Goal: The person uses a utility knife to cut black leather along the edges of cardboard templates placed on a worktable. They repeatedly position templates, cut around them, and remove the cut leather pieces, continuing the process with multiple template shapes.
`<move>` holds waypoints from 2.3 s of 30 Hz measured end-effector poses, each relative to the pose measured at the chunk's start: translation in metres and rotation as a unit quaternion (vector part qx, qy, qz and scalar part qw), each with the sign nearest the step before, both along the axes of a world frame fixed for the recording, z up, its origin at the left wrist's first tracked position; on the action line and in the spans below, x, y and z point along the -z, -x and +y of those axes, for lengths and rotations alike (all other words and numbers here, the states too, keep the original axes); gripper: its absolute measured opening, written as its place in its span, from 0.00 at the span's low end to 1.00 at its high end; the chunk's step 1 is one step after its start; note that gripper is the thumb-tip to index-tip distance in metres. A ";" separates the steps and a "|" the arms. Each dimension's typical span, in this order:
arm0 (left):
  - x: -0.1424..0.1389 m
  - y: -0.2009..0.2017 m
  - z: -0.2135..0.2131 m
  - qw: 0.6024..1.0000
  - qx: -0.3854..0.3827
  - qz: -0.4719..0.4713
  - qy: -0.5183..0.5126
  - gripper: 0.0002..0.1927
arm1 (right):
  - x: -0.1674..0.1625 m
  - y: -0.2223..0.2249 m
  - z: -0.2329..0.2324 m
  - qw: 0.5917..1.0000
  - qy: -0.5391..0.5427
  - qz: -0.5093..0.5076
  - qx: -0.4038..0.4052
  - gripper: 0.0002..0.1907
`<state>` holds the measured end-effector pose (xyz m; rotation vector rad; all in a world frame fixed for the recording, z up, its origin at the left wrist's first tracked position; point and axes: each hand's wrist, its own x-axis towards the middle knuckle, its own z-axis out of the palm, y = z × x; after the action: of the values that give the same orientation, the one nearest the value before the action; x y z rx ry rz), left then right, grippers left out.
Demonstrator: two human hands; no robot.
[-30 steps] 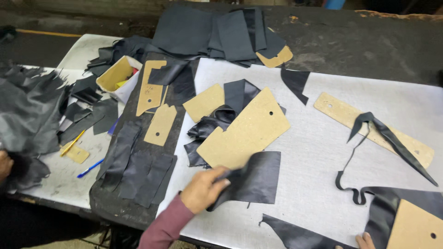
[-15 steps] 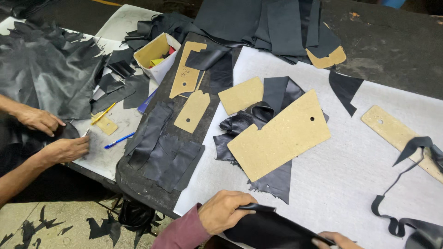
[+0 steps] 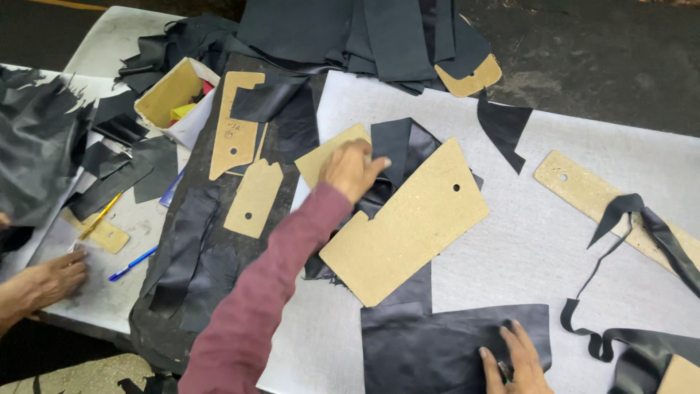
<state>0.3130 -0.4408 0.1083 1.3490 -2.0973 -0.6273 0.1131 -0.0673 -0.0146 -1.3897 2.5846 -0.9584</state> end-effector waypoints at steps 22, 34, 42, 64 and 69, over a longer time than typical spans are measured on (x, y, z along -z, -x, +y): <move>-0.125 0.015 -0.110 0.939 0.068 -0.046 0.333 0.08 | 0.010 0.004 0.006 0.999 0.020 -0.028 0.009 0.31; -0.114 0.109 0.143 0.838 0.497 0.094 0.207 0.27 | -0.103 0.007 -0.053 0.939 0.281 -0.191 0.048 0.10; 0.051 0.040 0.231 0.918 0.347 -0.005 0.191 0.30 | -0.016 0.076 0.044 0.937 0.202 -0.218 0.183 0.17; 0.091 -0.083 0.246 0.876 0.389 -0.225 0.175 0.38 | -0.062 0.066 -0.009 0.996 -0.068 0.001 0.050 0.36; 0.090 -0.083 0.244 0.876 0.400 -0.220 0.154 0.38 | -0.070 0.094 -0.034 0.984 -0.170 -0.051 0.009 0.43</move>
<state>0.3958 -0.1967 0.0179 0.4138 -2.9847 -0.2616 0.0195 -0.1011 0.0550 -1.1971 2.5357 -0.5370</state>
